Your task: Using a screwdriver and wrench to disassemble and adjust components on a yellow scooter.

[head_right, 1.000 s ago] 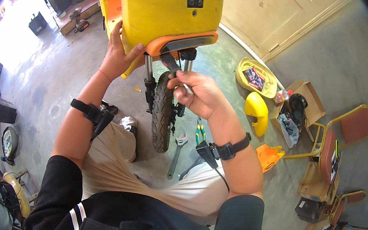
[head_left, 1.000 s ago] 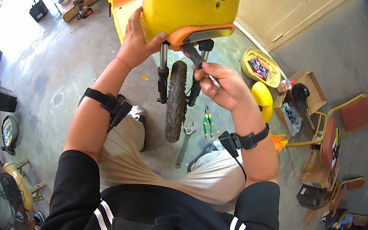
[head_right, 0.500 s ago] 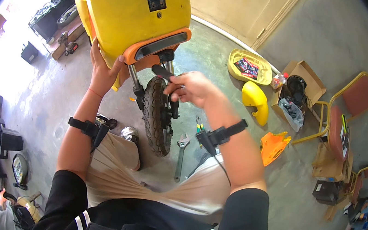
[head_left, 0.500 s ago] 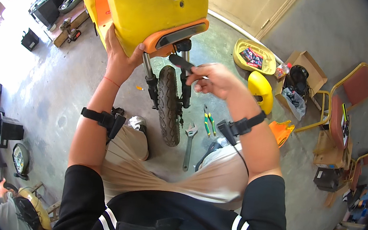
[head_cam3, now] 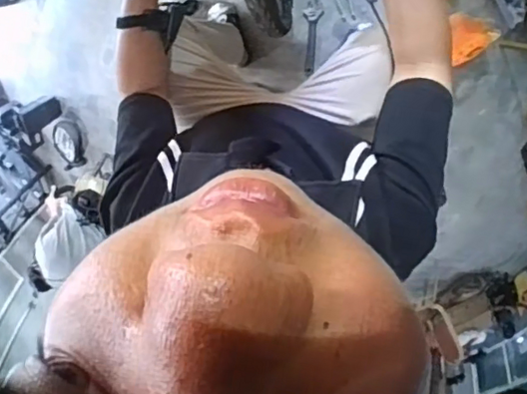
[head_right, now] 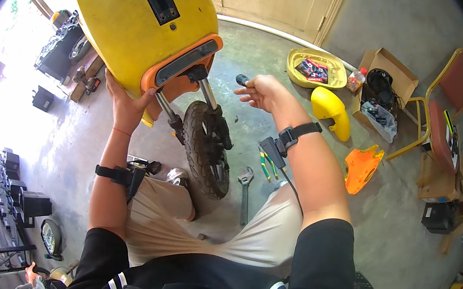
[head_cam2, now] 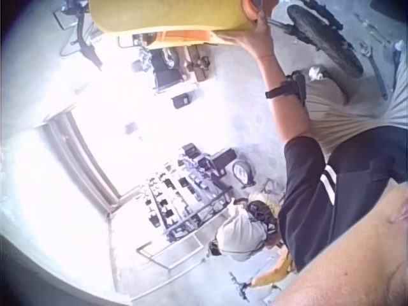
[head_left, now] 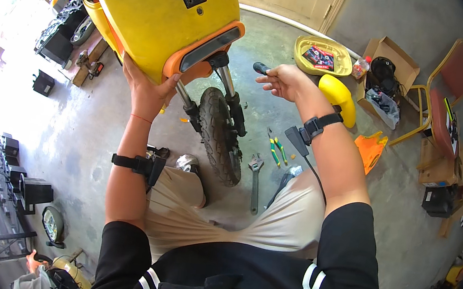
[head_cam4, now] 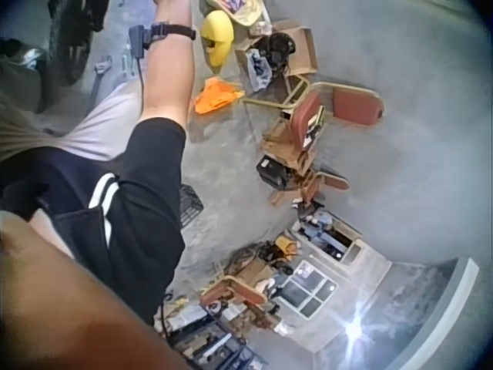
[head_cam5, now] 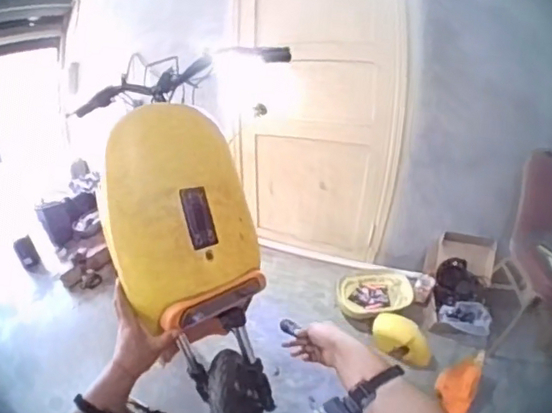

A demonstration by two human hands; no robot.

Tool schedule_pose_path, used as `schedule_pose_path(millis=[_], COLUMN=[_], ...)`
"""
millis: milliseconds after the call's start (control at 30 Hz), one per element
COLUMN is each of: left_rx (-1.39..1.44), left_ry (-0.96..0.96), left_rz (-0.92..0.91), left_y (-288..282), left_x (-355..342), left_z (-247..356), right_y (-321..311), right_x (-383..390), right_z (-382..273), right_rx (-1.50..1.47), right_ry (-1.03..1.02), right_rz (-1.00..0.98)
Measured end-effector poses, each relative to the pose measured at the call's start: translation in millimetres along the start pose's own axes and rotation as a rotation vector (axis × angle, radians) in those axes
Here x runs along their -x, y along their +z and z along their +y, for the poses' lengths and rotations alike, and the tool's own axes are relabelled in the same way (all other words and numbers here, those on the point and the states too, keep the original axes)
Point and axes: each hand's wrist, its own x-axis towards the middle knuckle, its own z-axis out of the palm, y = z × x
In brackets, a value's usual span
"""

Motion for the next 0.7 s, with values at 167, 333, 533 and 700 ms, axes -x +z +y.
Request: schedule_pose_path(millis=[167, 333, 533, 700], left_rx=[-0.013, -0.035, -0.024, -0.012], left_ry=[0.021, 0.028, 0.015, 0.031], left_rz=[0.003, 0.001, -0.009, -0.014], left_y=[0.0, -0.6, -0.7, -0.6], left_x=[-0.8, -0.3, -0.3, -0.9], left_z=[-1.0, -2.0, -2.5, -3.1], right_y=[9.2, 13.2, 9.4, 12.1], right_x=[10.0, 12.8, 7.2, 9.0], right_z=[-15.6, -15.4, -13.1, -12.4], right_rx=[-0.085, -0.027, -0.150, -0.243], right_ry=[-0.192, -0.117, -0.168, -0.167], right_rz=[-0.208, -0.072, -0.191, -0.229])
